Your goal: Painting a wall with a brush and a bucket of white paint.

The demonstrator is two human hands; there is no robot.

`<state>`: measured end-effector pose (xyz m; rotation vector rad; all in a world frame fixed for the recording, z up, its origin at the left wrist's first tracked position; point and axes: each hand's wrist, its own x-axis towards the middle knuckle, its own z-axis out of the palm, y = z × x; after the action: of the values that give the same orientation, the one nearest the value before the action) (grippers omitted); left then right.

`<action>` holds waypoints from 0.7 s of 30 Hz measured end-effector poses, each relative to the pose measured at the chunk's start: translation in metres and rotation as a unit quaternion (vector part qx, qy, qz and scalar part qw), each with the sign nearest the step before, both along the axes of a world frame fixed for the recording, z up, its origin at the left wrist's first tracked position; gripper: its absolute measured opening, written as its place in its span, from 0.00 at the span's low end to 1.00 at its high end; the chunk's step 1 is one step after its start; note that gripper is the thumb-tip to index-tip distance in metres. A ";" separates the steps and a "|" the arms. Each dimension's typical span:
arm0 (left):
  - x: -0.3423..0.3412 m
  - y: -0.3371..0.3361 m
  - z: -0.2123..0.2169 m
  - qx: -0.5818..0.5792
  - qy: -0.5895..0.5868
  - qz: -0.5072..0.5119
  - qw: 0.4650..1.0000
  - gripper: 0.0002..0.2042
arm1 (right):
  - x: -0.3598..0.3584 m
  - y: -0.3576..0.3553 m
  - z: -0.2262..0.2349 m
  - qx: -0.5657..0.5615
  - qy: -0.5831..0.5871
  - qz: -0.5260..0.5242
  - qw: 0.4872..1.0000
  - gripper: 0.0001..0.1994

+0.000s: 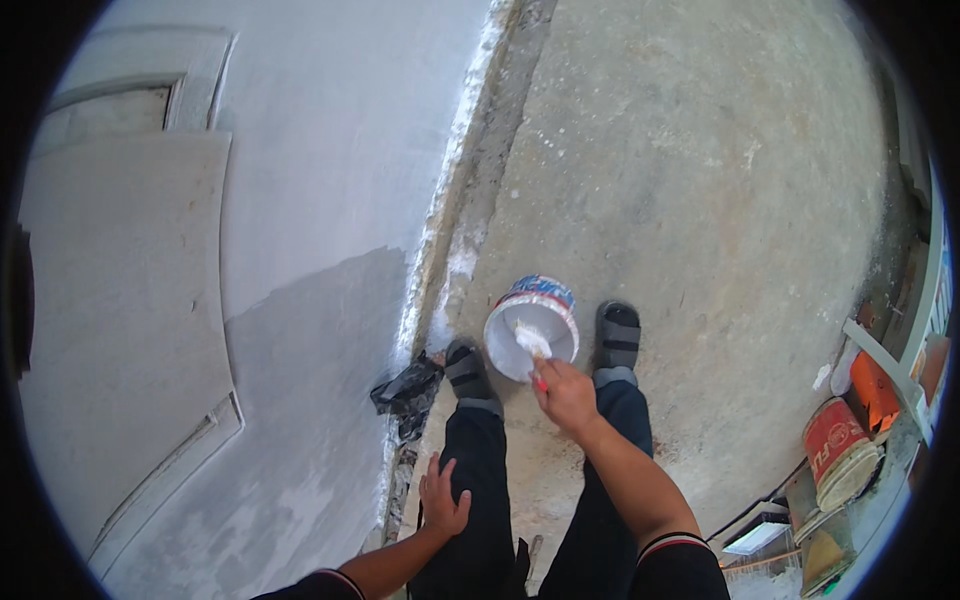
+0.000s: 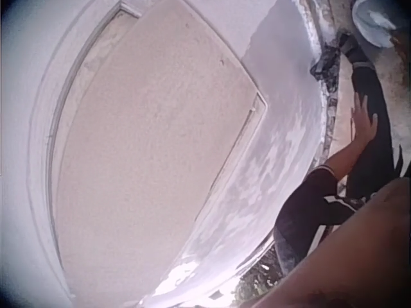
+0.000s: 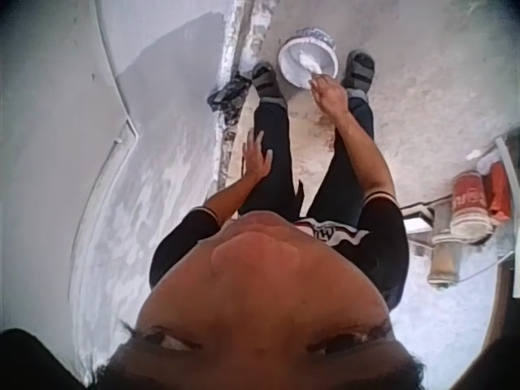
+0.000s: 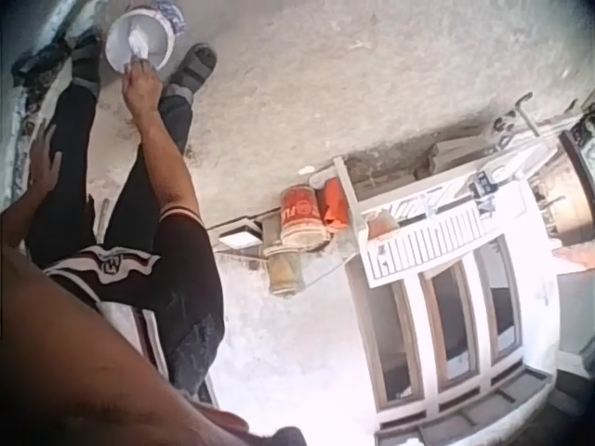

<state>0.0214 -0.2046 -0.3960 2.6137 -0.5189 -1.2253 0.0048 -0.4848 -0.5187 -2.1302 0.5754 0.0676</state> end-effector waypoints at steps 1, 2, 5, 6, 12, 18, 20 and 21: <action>-0.004 -0.002 -0.003 -0.004 0.013 0.000 1.000 0.29 | -0.004 -0.001 -0.007 -0.021 -0.008 -0.021 1.000 0.12; -0.007 0.001 -0.007 0.003 0.010 0.000 1.000 0.29 | 0.001 -0.001 -0.007 -0.018 0.001 -0.027 0.999 0.13; -0.019 0.004 -0.016 0.042 0.016 -0.044 0.998 0.26 | 0.004 0.013 -0.006 -0.011 0.002 -0.049 0.999 0.13; -0.019 0.010 -0.015 0.044 0.016 -0.042 0.998 0.26 | 0.006 0.017 -0.006 -0.022 0.001 -0.059 0.998 0.13; -0.014 0.017 -0.019 0.052 0.027 -0.026 0.998 0.24 | 0.009 0.021 -0.005 -0.036 0.005 -0.075 0.997 0.13; -0.014 0.033 -0.004 0.019 -0.009 -0.027 0.999 0.24 | 0.010 0.017 -0.004 -0.036 0.016 -0.093 0.995 0.11; -0.012 0.031 0.008 0.070 -0.023 -0.037 0.997 0.26 | 0.008 0.018 -0.004 -0.031 0.031 -0.119 0.992 0.11; -0.012 0.030 0.012 0.073 -0.022 -0.040 0.996 0.26 | 0.005 0.020 -0.005 -0.028 0.032 -0.122 0.992 0.11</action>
<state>0.0092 -0.1743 -0.3837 2.7722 -0.5672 -1.2763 0.0103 -0.4645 -0.5233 -2.1022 0.8805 -0.0165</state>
